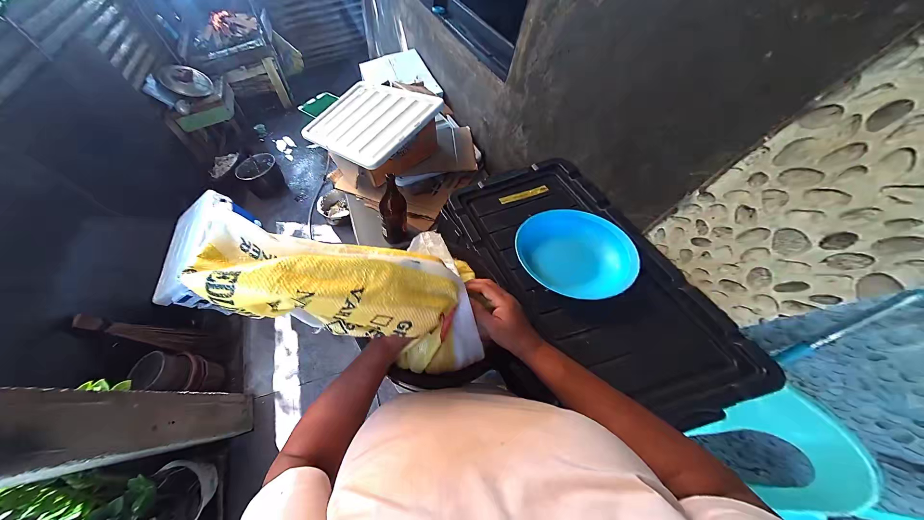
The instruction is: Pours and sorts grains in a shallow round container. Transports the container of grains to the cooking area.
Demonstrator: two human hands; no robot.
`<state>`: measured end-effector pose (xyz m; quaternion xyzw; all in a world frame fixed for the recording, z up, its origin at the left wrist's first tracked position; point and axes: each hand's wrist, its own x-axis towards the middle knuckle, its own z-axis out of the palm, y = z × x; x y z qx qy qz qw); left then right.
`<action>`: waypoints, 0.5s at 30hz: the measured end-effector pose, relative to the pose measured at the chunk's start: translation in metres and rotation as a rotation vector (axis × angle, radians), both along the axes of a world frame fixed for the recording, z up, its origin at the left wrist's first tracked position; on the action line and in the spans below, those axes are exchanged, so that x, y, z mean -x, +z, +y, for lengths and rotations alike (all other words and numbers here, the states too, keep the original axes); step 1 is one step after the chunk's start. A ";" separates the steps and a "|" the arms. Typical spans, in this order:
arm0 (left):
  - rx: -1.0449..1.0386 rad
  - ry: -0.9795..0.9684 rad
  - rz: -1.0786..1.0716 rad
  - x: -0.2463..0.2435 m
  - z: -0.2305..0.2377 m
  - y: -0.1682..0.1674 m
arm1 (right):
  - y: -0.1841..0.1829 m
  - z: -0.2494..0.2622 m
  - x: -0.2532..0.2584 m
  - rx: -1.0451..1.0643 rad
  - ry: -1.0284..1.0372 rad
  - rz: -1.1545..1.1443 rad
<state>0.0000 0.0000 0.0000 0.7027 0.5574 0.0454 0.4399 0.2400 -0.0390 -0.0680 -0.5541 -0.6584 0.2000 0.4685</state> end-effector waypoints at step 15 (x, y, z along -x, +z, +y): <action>-0.553 0.091 -0.578 -0.044 0.046 -0.034 | 0.005 -0.036 0.006 0.336 0.014 -0.526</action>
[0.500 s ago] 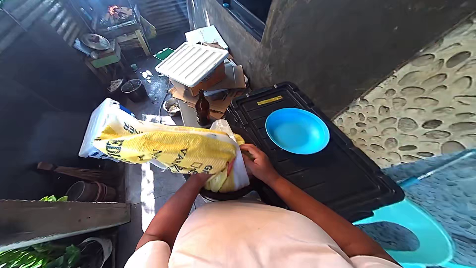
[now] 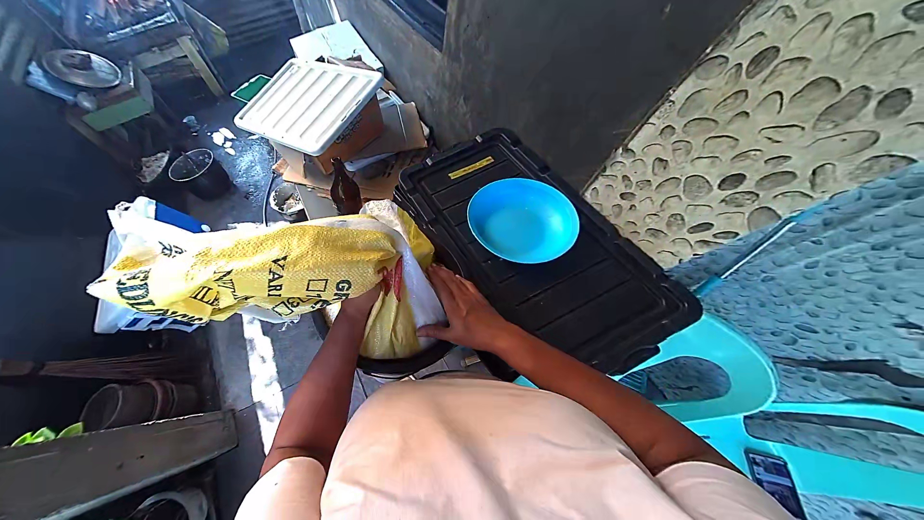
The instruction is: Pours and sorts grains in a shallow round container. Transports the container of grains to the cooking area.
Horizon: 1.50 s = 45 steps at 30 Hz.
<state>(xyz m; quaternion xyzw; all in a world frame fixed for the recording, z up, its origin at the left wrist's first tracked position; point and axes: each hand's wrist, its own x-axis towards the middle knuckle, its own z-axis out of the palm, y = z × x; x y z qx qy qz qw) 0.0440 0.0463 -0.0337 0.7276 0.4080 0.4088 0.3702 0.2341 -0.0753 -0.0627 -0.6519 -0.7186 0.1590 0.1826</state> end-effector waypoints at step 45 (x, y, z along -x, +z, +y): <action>-0.008 -0.151 -0.717 0.042 0.052 0.056 | -0.015 0.029 -0.010 -0.178 0.026 0.595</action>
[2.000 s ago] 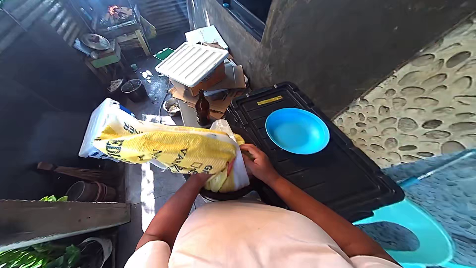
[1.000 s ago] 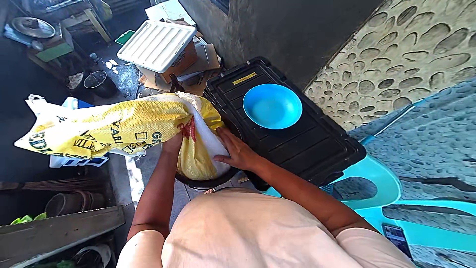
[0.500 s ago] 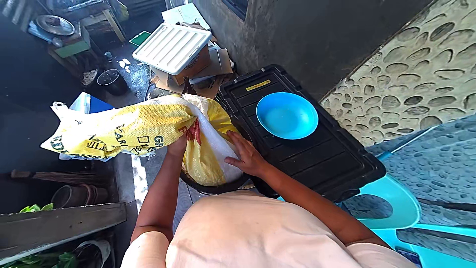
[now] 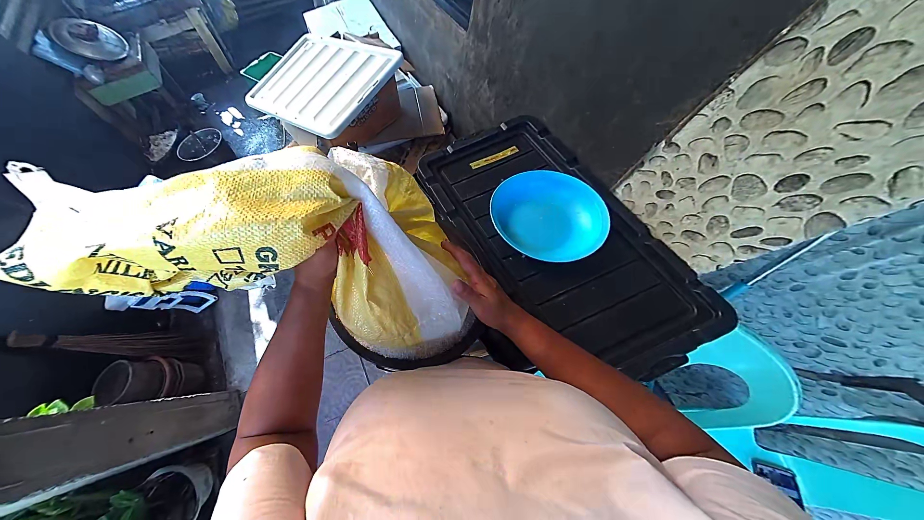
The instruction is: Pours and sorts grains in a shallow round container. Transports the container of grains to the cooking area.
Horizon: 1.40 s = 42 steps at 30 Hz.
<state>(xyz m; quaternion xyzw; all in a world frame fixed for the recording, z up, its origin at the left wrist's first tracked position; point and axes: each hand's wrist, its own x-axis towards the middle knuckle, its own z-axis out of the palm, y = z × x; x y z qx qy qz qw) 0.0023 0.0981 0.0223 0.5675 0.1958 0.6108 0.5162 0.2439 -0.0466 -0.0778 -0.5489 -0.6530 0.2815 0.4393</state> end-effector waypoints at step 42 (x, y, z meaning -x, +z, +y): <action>0.010 0.354 0.017 0.000 0.043 0.099 | -0.001 -0.009 0.000 -0.044 -0.133 0.149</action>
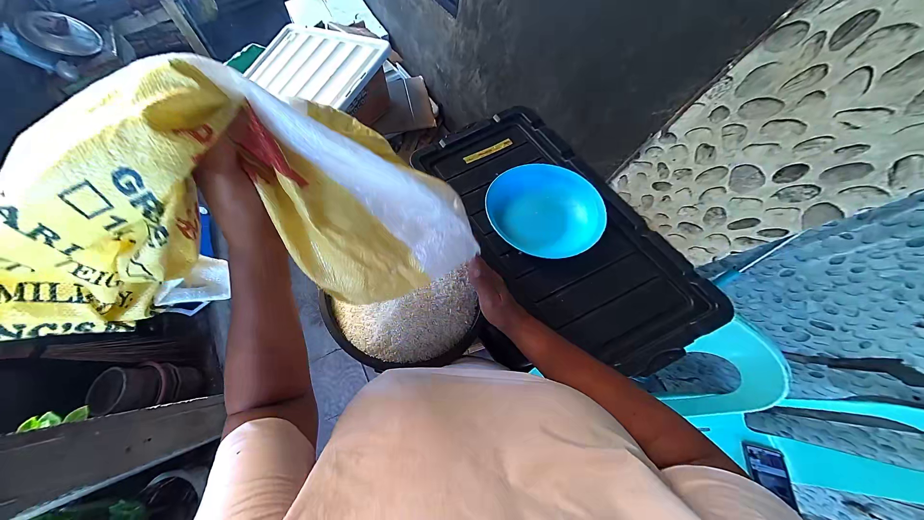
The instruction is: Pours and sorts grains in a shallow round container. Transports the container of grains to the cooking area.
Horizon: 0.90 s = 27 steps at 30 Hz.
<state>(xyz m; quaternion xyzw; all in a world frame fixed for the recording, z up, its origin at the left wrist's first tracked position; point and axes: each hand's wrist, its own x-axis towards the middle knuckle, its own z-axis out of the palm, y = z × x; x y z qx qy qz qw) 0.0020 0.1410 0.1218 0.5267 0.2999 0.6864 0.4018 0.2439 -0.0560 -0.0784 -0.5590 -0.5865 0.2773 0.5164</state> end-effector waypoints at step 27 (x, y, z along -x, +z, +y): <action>0.446 -0.630 -0.269 -0.309 0.193 -0.010 | -0.007 0.002 0.006 -0.027 -0.163 -0.202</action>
